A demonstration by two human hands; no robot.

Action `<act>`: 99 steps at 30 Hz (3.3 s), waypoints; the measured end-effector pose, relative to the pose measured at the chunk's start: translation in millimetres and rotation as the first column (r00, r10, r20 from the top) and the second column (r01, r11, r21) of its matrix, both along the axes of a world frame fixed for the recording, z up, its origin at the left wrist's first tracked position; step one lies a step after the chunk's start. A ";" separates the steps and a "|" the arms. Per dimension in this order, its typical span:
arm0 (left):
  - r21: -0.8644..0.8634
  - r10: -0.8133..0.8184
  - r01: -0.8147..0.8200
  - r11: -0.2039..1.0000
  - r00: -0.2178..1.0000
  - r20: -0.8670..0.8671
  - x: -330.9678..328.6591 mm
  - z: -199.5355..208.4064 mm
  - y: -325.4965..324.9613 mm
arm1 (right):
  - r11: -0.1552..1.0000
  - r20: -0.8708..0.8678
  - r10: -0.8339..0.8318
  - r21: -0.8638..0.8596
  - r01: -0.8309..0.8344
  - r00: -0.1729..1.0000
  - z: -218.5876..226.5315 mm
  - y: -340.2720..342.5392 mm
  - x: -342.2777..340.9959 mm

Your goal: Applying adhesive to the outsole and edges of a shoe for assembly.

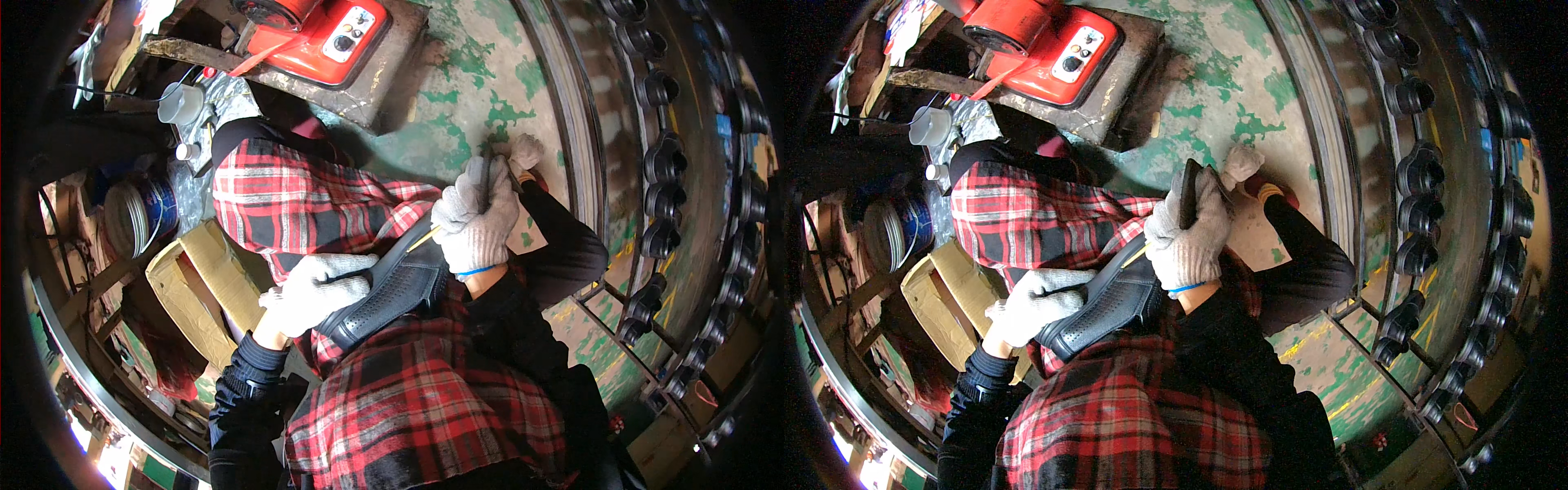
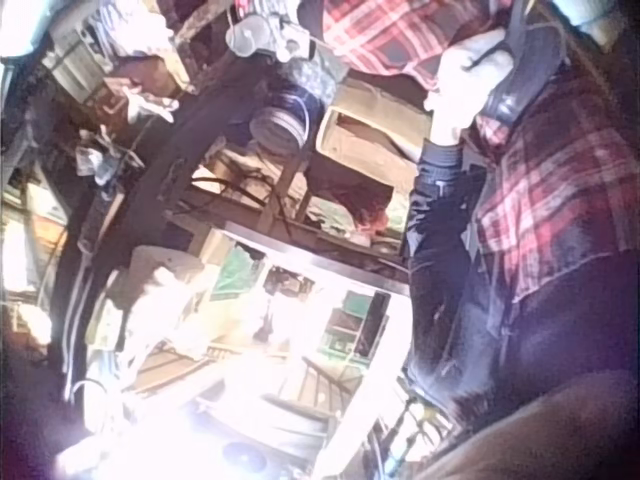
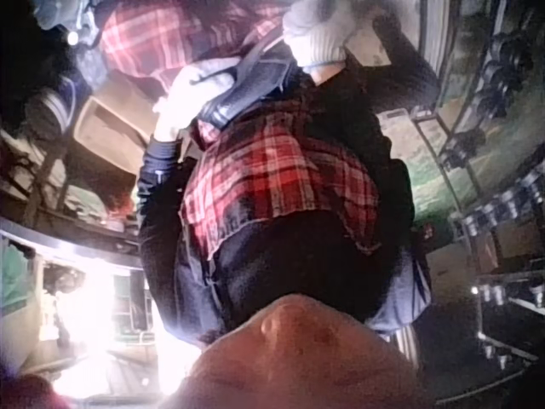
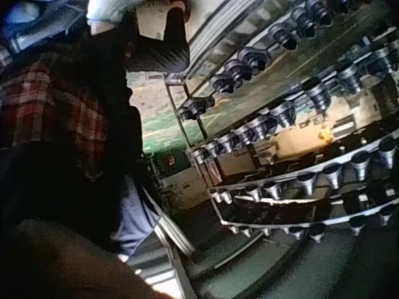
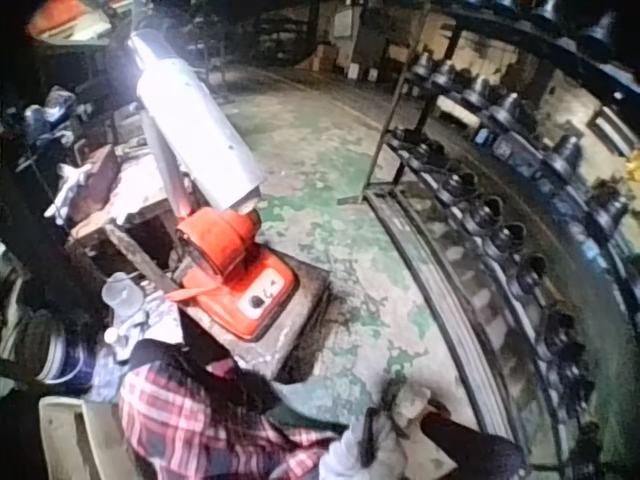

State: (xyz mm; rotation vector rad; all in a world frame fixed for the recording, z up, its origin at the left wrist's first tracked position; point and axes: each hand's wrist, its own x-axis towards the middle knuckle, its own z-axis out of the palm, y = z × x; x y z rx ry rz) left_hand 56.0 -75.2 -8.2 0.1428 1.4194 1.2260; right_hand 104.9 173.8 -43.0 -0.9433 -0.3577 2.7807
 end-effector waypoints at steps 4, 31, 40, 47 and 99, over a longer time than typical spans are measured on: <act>0.004 -0.019 0.019 1.000 1.000 -0.018 0.9 -2.2 -1.2 | 0.999 0.111 -0.017 -0.037 0.021 0.994 -6.8 -2.2 4.8; 0.018 -0.015 0.017 1.000 0.997 -0.072 0.4 -6.7 -3.8 | 0.996 0.043 0.069 -0.055 -0.067 0.997 -5.6 -18.9 7.9; 0.005 -0.012 0.012 1.000 0.999 -0.035 -1.7 -1.2 -2.9 | 0.979 -0.235 0.132 -0.119 -0.163 0.963 1.8 -13.1 -3.8; 0.054 -0.036 0.037 0.998 0.999 -0.019 -6.1 1.1 -10.7 | 0.937 0.010 -0.041 0.348 0.035 0.999 39.9 61.1 -0.1; 0.080 0.644 -0.706 0.703 0.681 0.348 -2.5 79.2 43.2 | 0.306 0.491 0.398 0.725 -0.617 0.775 151.6 56.5 5.6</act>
